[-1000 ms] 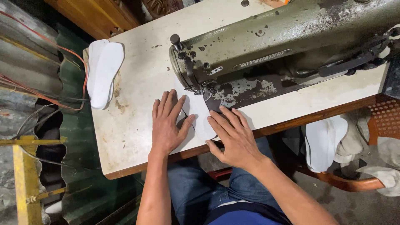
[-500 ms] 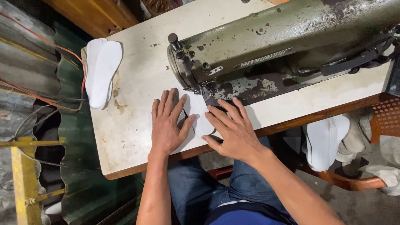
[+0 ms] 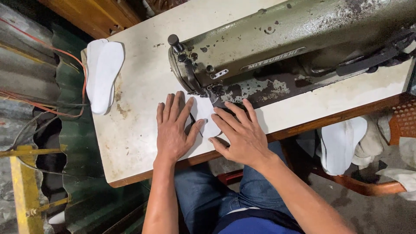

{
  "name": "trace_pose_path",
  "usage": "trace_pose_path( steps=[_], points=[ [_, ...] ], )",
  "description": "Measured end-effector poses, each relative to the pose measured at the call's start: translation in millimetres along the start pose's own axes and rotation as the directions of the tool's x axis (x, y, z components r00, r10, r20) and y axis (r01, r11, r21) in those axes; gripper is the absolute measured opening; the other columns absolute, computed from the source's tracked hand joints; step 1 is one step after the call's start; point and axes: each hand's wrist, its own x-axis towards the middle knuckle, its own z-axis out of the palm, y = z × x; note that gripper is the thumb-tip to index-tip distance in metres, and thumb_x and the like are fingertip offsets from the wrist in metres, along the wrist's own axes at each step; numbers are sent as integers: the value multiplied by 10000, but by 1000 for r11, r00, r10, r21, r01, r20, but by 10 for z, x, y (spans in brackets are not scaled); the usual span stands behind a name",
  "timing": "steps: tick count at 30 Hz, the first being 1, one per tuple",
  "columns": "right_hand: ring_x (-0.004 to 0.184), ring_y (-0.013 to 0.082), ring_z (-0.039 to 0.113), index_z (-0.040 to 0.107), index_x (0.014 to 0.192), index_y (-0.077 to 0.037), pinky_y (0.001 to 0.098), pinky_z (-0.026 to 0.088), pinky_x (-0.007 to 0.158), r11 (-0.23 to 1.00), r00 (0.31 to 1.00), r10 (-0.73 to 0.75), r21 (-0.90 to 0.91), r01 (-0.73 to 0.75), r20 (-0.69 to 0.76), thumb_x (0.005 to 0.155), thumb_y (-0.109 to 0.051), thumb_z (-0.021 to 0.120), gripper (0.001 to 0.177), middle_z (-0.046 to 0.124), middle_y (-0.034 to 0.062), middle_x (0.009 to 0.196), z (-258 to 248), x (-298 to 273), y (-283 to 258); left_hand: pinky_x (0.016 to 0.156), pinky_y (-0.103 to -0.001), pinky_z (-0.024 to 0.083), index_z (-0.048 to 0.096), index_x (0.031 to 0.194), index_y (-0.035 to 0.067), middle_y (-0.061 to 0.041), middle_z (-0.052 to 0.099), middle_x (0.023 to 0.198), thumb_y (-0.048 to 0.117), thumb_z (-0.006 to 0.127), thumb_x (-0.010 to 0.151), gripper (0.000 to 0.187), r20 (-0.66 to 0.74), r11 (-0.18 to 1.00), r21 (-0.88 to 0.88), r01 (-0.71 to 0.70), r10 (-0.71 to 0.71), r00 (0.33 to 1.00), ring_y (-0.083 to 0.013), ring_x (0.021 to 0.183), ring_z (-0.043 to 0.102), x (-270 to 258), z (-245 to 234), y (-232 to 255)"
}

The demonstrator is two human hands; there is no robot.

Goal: The person is lubricating an industrial sewing machine with oil and then stitching white shoe insoles.

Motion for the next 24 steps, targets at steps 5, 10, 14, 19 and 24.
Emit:
trace_pose_path(
  steps=[5, 10, 14, 19, 24],
  points=[
    [1345, 356, 542, 731, 1245, -76, 651, 209, 1221, 1000, 1000, 12, -23, -12, -8, 904, -361, 689, 446, 694, 136, 1313, 9, 1, -10, 1264, -535, 105, 535, 1511, 284, -90, 395, 1638, 653, 500, 977, 650, 24, 1000, 24, 8, -8, 1000, -307, 1552, 260, 1, 1, 6],
    [1365, 342, 525, 726, 1259, -81, 636, 186, 1229, 999, 999, 32, -28, -32, 3, 915, -375, 684, 455, 689, 124, 1322, 22, 0, -4, 1264, -539, 98, 522, 1523, 291, -90, 390, 1641, 656, 487, 980, 654, 51, 1000, 22, 17, -18, 999, -310, 1556, 250, 22, -36, 19],
    [1367, 339, 522, 730, 1249, -77, 637, 188, 1226, 998, 998, 55, -2, -55, -24, 921, -367, 703, 438, 694, 122, 1312, 47, 14, 6, 1258, -554, 82, 487, 1543, 305, -85, 364, 1655, 651, 439, 996, 649, 104, 998, 53, 24, -30, 994, -316, 1562, 224, 81, -42, -5],
    [1379, 355, 495, 712, 1256, -48, 618, 217, 1217, 995, 992, 88, -40, -92, -92, 902, -395, 752, 498, 674, 148, 1316, 76, -9, 60, 1258, -550, 45, 475, 1546, 335, -51, 339, 1672, 660, 386, 998, 643, 147, 992, 125, 28, -46, 988, -302, 1574, 188, 158, -47, -46],
    [1386, 369, 480, 734, 1175, -44, 635, 229, 1207, 995, 992, 93, -38, -96, -90, 909, -389, 747, 435, 662, 153, 1316, 118, -10, 75, 1261, -560, 54, 477, 1540, 319, -49, 321, 1679, 659, 359, 1014, 638, 172, 991, 134, 18, -41, 984, -312, 1574, 178, 182, -30, -95]
  ],
)
